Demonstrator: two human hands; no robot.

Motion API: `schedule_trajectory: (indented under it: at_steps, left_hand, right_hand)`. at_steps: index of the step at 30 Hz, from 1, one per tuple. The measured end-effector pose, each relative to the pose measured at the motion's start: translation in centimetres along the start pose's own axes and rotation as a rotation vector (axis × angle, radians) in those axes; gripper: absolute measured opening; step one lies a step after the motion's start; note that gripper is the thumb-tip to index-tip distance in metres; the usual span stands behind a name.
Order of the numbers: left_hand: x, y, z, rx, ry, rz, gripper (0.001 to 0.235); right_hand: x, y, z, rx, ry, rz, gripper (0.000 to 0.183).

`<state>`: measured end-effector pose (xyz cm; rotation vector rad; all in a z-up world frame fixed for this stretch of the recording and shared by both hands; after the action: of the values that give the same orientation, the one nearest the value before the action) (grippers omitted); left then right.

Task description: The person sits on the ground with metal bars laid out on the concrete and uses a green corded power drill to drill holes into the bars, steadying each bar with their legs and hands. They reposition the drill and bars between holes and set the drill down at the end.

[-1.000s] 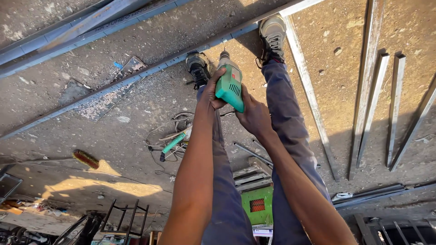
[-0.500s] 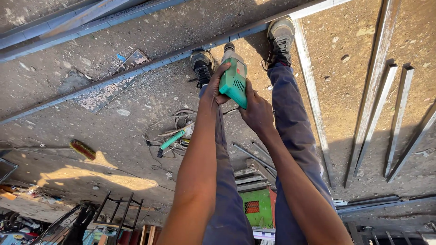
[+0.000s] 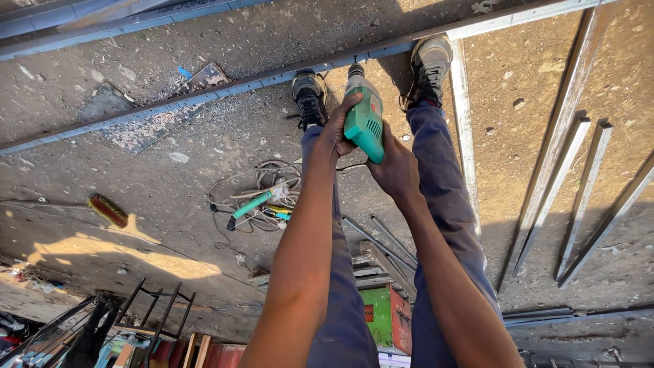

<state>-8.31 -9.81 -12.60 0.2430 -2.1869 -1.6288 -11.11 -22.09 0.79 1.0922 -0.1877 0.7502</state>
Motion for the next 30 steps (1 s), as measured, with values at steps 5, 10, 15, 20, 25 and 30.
schedule_trajectory:
  at_steps: [5,10,15,20,25,30]
  left_hand:
    - [0.4,-0.5,0.2,0.012,-0.004,-0.006,0.051]
    - [0.4,-0.5,0.1,0.022,0.006,-0.013,0.049]
    - [0.2,-0.6,0.2,0.030,0.004,-0.033,0.050]
    - [-0.7,0.5,-1.5,0.033,0.018,-0.029,0.044]
    - [-1.2,0.0,-1.4,0.038,0.030,-0.022,0.043]
    - [-1.6,-0.4,-0.3,0.059,0.025,-0.019,0.051]
  right_hand:
    - [0.6,0.3,0.5,0.003,0.000,0.011,0.084]
    - [0.7,-0.1,0.5,0.007,0.002,0.003,0.083]
    - [0.3,-0.4,0.3,0.025,0.026,-0.016,0.084]
    - [1.1,-1.1,0.8,0.019,0.041,-0.006,0.085]
    - [1.0,-1.7,0.1,0.035,0.093,-0.032,0.085]
    - [2.3,-1.6,0.0,0.091,0.103,-0.063,0.085]
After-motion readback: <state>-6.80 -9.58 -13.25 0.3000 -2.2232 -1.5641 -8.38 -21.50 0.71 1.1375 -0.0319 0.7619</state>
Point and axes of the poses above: each hand's wrist, its own y-axis away from the middle knuckle, its own z-axis out of the back of the hand, x = y × z, the point moved 8 cm from there along -y, towards the middle knuckle
